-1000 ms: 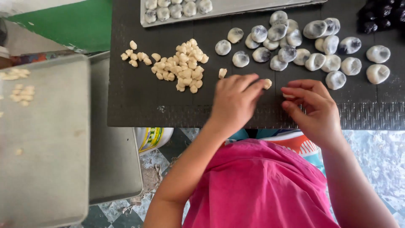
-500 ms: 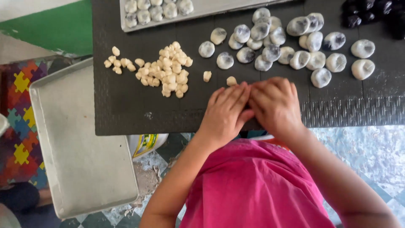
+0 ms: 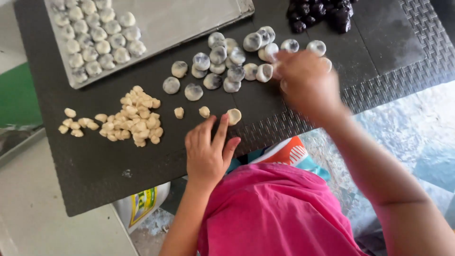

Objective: Manually filling small pieces of white dough with a dark filling and sealing them into balls on a production table.

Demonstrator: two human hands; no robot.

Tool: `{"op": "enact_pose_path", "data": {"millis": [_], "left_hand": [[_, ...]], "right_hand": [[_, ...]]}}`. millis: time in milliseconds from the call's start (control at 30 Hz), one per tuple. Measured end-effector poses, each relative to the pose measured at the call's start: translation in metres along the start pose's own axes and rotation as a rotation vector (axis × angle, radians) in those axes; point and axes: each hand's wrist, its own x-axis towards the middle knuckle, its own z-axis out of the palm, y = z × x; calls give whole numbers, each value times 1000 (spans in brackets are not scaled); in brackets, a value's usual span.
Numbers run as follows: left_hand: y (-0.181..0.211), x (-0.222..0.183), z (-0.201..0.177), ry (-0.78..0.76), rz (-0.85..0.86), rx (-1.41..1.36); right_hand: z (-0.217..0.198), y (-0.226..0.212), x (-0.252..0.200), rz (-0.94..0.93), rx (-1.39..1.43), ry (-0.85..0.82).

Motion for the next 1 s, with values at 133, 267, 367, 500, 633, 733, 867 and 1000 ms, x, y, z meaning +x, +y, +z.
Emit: {"op": "enact_pose_path", "data": {"millis": [133,267,367,500,633,733,867,1000], "left_hand": [[4,-4,-5,-12,0,-31],[3,-1,-7,-55,-41,-57],[4,1,-10,-182,5,23],[6,11,-8,-99,-46,-152],[8,24,-4,-30,-97,-261],[8,19,-5,-25,-97,-257],[10,17,-8,-7,-109,-208],[5,12,-5,-10,-161,-252]], "right_hand": [[-18,103,0,486,-204,-223],[-7,165,-29,523,-35,-243],[-10,205,-50,250,-29,-376],[-32,182,-45,413,-35,-370],[10,171,-38,432,-306,-301],[20,147,-17,494,-260,-274],[16,167,-25,513,-46,-331],[26,219,-70,451,171,-200]]}}
